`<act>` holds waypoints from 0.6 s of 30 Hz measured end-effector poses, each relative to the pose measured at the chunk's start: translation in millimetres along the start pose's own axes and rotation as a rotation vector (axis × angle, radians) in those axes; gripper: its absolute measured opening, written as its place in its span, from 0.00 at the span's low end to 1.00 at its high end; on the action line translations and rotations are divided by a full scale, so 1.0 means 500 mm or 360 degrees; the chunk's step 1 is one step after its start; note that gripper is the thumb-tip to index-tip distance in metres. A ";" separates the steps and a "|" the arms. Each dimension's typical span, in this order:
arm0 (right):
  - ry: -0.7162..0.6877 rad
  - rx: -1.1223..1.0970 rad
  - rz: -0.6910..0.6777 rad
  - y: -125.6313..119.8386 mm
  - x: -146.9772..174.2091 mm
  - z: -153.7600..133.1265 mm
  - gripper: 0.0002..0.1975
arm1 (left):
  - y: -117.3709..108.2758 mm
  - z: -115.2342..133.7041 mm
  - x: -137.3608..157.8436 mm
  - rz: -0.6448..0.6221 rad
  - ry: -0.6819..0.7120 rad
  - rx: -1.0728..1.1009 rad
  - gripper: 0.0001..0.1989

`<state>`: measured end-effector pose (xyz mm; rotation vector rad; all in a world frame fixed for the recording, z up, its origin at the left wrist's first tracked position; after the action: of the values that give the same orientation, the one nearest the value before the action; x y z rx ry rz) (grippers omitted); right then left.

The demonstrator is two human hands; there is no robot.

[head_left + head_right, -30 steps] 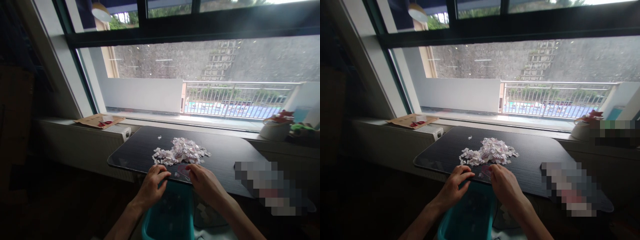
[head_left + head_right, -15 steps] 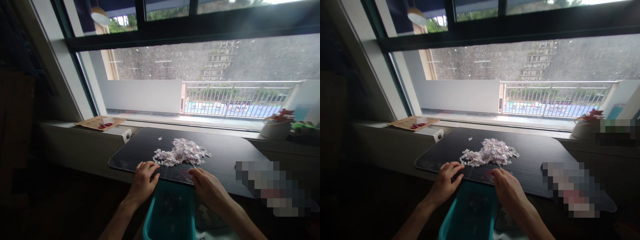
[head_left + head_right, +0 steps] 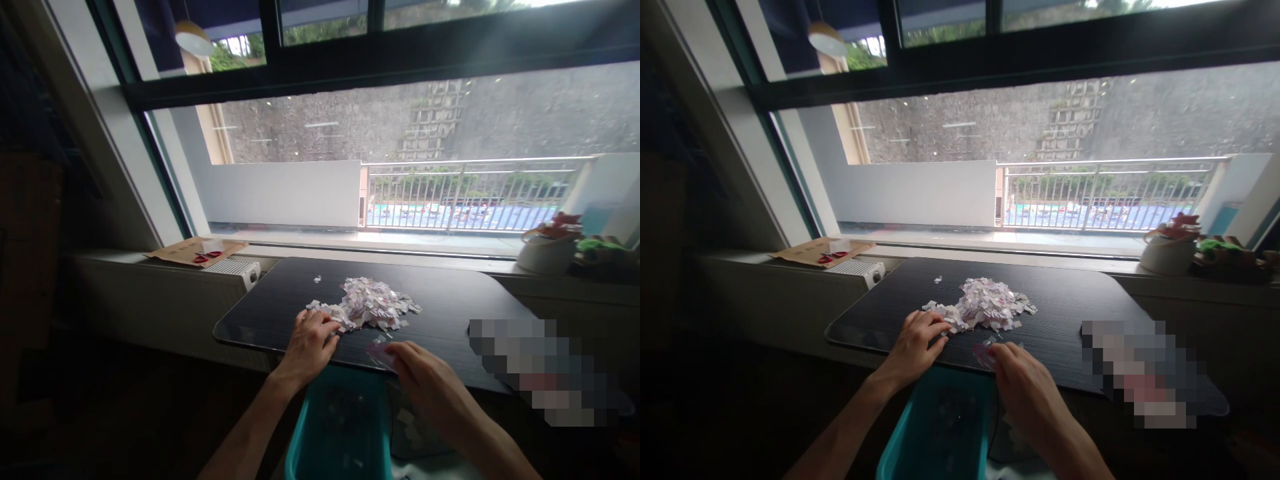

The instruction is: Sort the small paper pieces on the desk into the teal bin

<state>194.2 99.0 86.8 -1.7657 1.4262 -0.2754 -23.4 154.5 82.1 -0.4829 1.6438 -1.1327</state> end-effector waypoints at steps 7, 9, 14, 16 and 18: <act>0.0177 0.0158 0.0120 -0.045 -0.021 0.072 0.16 | -0.013 -0.001 0.010 0.0335 -0.0058 0.0045 0.09; 0.0147 0.0124 0.0082 -0.033 -0.027 0.062 0.16 | -0.023 -0.014 0.027 0.0387 -0.0078 0.0036 0.09; 0.0073 0.0003 0.0067 -0.032 -0.015 0.047 0.15 | -0.053 -0.002 0.116 0.0349 -0.0059 0.0083 0.08; 0.0141 0.0042 0.0165 -0.053 0.000 0.060 0.16 | -0.052 0.034 0.163 0.0303 0.0042 0.0126 0.11; 0.0218 0.0097 0.0255 -0.073 0.015 0.076 0.16 | -0.036 0.089 0.204 0.0173 0.0239 0.0171 0.17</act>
<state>246.3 110.1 85.8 -1.5986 1.6300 -0.3563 -26.2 48.3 43.5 -0.2414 1.7059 -1.1923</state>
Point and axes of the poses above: each hand's wrist, its own x-axis away from the middle knuckle, its own y-axis out of the palm, z = x × y, the point moved 3 cm from there along -x, towards the middle knuckle, and after that the axes turned 14 degrees about -x, right-handed, at the moved point
